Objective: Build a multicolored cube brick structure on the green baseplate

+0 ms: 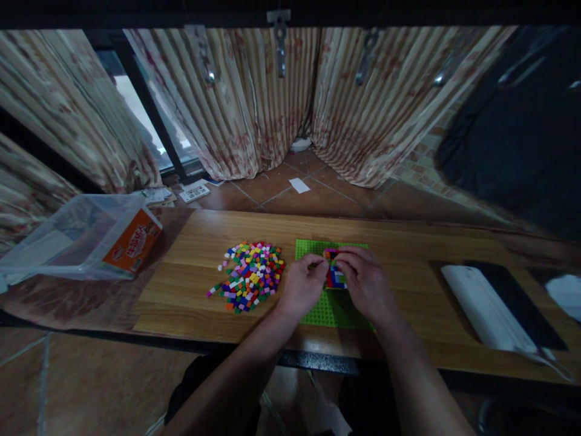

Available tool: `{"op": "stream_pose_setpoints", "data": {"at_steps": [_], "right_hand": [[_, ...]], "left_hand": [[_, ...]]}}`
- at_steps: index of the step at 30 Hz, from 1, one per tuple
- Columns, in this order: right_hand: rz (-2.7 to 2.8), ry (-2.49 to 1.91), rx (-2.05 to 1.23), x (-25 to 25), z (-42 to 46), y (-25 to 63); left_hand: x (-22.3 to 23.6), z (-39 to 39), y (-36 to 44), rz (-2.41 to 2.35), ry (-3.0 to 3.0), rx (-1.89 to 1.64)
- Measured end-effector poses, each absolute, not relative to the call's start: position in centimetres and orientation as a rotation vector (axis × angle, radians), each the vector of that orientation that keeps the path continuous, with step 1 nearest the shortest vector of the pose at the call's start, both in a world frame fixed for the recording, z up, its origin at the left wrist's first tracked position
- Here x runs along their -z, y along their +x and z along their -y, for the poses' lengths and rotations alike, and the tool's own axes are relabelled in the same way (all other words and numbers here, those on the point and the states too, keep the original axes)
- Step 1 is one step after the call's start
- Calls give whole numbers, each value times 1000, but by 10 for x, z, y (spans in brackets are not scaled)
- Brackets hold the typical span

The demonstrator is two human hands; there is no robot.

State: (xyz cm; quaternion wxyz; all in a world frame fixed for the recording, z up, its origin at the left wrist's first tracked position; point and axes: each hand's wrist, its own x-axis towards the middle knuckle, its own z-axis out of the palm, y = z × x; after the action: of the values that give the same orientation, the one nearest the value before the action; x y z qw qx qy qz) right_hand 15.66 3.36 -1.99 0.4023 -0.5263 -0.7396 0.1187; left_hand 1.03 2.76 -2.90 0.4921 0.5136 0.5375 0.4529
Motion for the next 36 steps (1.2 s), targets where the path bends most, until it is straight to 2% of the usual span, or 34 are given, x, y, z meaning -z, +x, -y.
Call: {"op": "stream_pose_setpoints", "data": {"at_steps": [15,24,36], "right_hand": [[1972,-1312,-262,21,-31,163],[1937,-1342,-252,22,-31,160],[2027,-1386,-120,16,-29,154]], "left_hand": [[38,-43,20,-1156,1006,-1202],[27,-38,18,-1120,845,-1175],[30,-34,19,-1369,1186,-1099]]}}
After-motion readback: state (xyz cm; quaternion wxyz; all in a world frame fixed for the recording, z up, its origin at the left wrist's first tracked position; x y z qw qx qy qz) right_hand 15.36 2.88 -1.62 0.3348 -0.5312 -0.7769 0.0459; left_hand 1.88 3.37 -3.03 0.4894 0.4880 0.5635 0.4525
